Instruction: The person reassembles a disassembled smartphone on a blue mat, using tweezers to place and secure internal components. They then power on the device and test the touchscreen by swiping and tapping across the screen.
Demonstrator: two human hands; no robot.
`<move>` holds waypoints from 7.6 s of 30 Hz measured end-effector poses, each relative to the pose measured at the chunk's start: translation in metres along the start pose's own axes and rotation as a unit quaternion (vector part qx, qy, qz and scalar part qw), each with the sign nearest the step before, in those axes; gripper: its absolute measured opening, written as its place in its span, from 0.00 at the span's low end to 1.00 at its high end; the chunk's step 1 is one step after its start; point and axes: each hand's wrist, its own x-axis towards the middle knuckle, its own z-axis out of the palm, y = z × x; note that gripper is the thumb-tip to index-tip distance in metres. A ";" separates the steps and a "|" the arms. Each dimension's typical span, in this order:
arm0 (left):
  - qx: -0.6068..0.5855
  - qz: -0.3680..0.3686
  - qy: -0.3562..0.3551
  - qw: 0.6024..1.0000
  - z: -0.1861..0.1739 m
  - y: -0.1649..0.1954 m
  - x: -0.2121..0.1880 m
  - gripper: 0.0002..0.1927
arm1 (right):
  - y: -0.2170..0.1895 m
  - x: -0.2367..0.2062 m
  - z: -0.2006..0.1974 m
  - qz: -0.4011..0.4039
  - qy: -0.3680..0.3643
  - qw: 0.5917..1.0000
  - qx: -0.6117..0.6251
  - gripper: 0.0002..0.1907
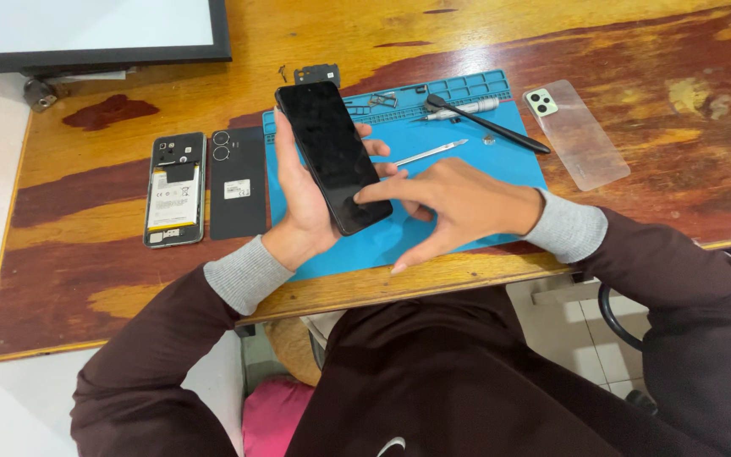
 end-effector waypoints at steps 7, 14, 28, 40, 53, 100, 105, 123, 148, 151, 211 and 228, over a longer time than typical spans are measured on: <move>0.009 0.001 -0.015 1.000 0.000 0.000 0.000 0.50 | -0.003 0.000 0.001 -0.003 0.007 0.999 -0.050 0.37; 0.030 -0.008 -0.002 1.000 0.002 -0.001 -0.001 0.51 | -0.005 0.002 0.002 0.016 0.002 0.998 -0.060 0.35; 0.029 -0.035 0.001 0.999 -0.005 -0.006 0.002 0.51 | -0.007 0.005 0.006 0.001 -0.016 1.000 -0.020 0.35; 0.051 -0.048 0.032 0.997 -0.007 -0.011 0.005 0.51 | -0.008 0.004 0.009 0.033 -0.018 0.999 -0.030 0.33; 0.061 -0.041 0.013 0.997 -0.009 -0.012 0.004 0.51 | -0.008 0.005 0.009 0.037 -0.028 0.999 -0.023 0.33; 0.013 0.000 -0.022 1.000 0.000 -0.002 -0.001 0.52 | -0.006 0.005 -0.002 0.063 -0.025 0.997 0.031 0.39; 0.027 0.009 -0.027 0.999 0.000 0.001 -0.003 0.52 | -0.005 0.004 -0.002 0.059 -0.014 0.997 0.044 0.36; -0.038 -0.004 -0.032 0.999 0.001 0.004 -0.004 0.55 | -0.003 0.002 -0.008 0.079 -0.021 0.995 0.048 0.43; -0.051 -0.008 -0.054 0.997 0.005 0.010 -0.007 0.53 | 0.001 0.001 -0.010 0.082 0.017 0.996 0.031 0.38; -0.048 -0.013 -0.045 0.998 0.006 0.010 -0.006 0.53 | 0.002 0.000 -0.010 0.072 0.031 0.996 0.029 0.37; -0.005 -0.071 -0.035 0.997 0.002 0.002 -0.005 0.52 | -0.004 0.004 -0.004 0.052 -0.005 0.997 0.059 0.37; 0.013 -0.076 -0.035 0.996 0.005 0.000 -0.005 0.52 | -0.003 0.003 -0.008 0.052 -0.022 0.997 0.044 0.39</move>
